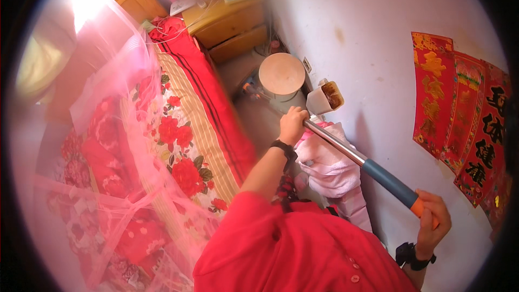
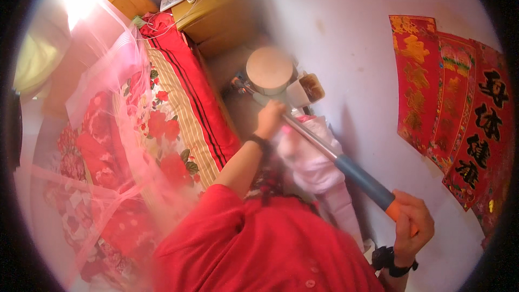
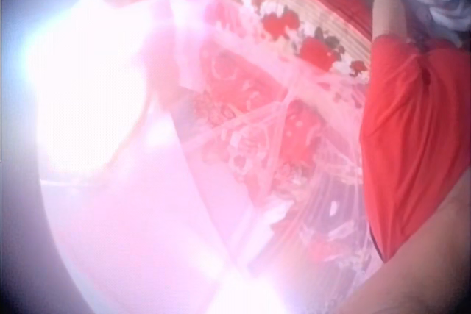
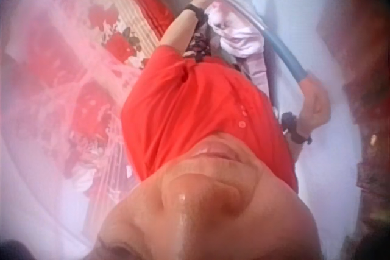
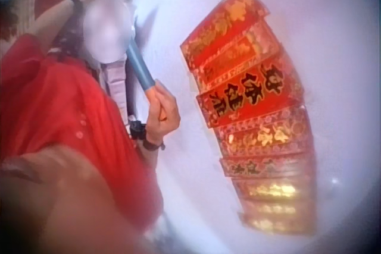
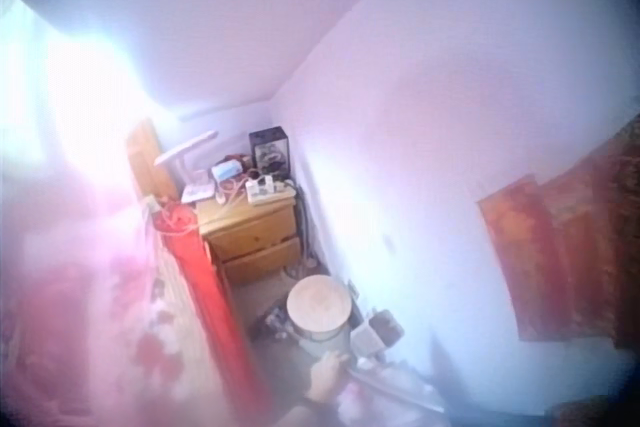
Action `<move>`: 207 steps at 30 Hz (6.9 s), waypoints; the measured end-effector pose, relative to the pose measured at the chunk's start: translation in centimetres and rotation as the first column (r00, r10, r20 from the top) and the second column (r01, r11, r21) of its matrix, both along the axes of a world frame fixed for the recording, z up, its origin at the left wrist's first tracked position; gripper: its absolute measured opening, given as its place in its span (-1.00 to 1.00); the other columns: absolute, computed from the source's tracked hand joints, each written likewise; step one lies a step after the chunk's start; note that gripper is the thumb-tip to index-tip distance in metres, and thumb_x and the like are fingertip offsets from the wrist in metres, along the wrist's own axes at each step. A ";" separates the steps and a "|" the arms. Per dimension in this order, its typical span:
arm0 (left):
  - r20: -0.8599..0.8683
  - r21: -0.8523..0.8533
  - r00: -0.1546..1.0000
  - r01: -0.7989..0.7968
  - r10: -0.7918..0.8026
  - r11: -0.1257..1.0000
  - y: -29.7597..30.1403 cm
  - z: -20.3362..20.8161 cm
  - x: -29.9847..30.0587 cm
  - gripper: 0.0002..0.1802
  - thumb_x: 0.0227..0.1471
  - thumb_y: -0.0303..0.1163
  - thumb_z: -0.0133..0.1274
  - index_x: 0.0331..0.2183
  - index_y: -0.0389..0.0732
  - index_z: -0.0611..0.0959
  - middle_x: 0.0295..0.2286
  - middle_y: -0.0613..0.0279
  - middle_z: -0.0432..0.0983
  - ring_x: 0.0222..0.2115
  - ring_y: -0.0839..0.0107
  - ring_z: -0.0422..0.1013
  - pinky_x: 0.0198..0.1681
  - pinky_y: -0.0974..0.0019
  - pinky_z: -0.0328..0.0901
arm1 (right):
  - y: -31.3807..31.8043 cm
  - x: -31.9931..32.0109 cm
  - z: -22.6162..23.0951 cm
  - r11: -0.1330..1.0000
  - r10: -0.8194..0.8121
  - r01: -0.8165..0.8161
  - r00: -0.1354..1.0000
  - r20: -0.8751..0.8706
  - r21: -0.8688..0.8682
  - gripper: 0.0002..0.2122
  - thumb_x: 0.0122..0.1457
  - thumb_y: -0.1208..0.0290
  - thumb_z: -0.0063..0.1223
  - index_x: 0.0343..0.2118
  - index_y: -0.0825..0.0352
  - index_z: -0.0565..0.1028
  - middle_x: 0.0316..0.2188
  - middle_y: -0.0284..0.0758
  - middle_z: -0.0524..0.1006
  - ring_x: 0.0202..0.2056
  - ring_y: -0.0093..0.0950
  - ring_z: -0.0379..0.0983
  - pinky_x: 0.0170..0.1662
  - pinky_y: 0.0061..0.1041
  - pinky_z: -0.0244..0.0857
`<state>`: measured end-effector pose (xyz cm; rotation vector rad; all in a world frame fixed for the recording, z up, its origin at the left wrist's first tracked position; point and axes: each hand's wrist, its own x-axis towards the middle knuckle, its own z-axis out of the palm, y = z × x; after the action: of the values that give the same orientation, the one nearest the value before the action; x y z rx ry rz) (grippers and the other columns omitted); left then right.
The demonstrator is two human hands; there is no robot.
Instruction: The person mops the floor in several rooms using a squeegee-style mop, starting in a bedroom and moving through a hallway into a bathroom.
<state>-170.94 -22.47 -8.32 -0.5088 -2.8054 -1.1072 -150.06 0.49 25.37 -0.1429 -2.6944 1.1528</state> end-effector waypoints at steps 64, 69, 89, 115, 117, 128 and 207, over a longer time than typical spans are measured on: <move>0.226 -0.540 0.970 0.205 -0.095 0.816 -3.3 -11.2 15.7 -0.86 -0.11 -0.46 -0.10 -0.43 -0.14 0.55 -0.26 0.21 0.43 -0.18 0.23 0.35 -0.26 0.14 0.35 | -5.0 17.5 -29.4 0.968 0.216 -0.067 0.704 0.677 -0.240 -0.80 -0.16 0.45 0.02 -0.51 0.43 0.29 -0.65 -0.09 0.36 -0.62 -0.22 0.36 -0.56 -0.34 0.21; 0.213 -0.449 0.976 0.141 -0.048 0.882 -5.2 -14.5 15.9 -0.86 -0.09 -0.48 -0.13 -0.39 -0.11 0.48 -0.17 0.38 0.34 -0.03 0.25 0.18 -0.14 0.14 0.31 | -8.1 15.6 -32.2 0.931 0.286 0.060 0.489 0.824 -0.359 -0.82 -0.14 0.48 -0.01 -0.48 0.42 0.29 -0.67 -0.21 0.39 -0.74 -0.43 0.34 -0.69 -0.46 0.19; 0.208 -0.121 0.757 0.648 -0.619 0.752 12.3 -17.2 53.6 -0.90 -0.26 -0.46 -0.03 -0.63 -0.06 0.58 -0.53 0.23 0.43 -0.33 0.22 0.32 -0.19 0.24 0.16 | 14.4 56.9 -24.7 0.974 0.227 -0.103 0.415 0.881 -0.202 -0.81 0.01 0.39 -0.12 -0.47 0.44 0.44 -0.51 -0.01 0.49 -0.44 -0.15 0.46 -0.43 -0.25 0.25; 0.273 -0.233 0.878 0.457 -0.393 0.859 9.3 -13.8 52.8 -0.84 -0.29 -0.52 0.01 -0.49 -0.19 0.57 -0.37 0.13 0.40 -0.18 0.13 0.29 -0.20 0.16 0.31 | 11.1 54.9 -17.9 0.912 0.232 0.213 0.440 0.867 -0.352 -0.73 0.08 0.26 -0.03 -0.30 0.40 0.38 -0.59 -0.23 0.44 -0.53 -0.45 0.39 -0.45 -0.43 0.26; 0.293 -0.300 0.865 0.488 -0.408 0.820 11.3 -14.2 55.1 -0.83 -0.26 -0.50 0.00 -0.47 -0.17 0.59 -0.37 0.13 0.43 -0.18 0.13 0.29 -0.19 0.17 0.30 | 12.3 59.2 -19.4 0.931 0.201 0.195 0.436 0.878 -0.309 -0.72 0.08 0.25 -0.02 -0.30 0.39 0.39 -0.56 -0.23 0.45 -0.50 -0.42 0.40 -0.42 -0.41 0.26; 0.258 -0.326 0.559 0.818 -0.788 0.473 20.2 -13.1 81.6 -0.84 -0.18 -0.36 -0.05 -0.62 -0.14 0.62 -0.56 0.14 0.51 -0.47 0.22 0.43 -0.26 0.23 0.20 | 19.1 83.0 -9.9 0.885 0.225 0.254 0.502 0.835 -0.391 -0.71 0.06 0.32 0.01 -0.23 0.42 0.43 -0.38 -0.08 0.49 -0.36 -0.37 0.43 -0.28 -0.41 0.27; 0.038 0.018 0.646 0.762 -0.762 0.647 18.2 -12.2 103.2 -0.77 -0.51 -0.47 0.13 -0.57 -0.08 0.56 -0.49 0.24 0.43 -0.33 0.17 0.33 -0.18 0.17 0.15 | 12.6 109.1 -21.4 0.638 0.163 0.610 0.490 0.856 -0.470 -0.85 0.19 0.35 -0.21 -0.36 0.32 0.35 -0.68 -0.47 0.29 -0.78 -0.72 0.14 -0.76 -0.70 -0.03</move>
<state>-67.71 -4.25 -20.55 -1.8175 -2.6233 -1.2010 -40.92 13.11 3.92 -1.6114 -2.3541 2.5147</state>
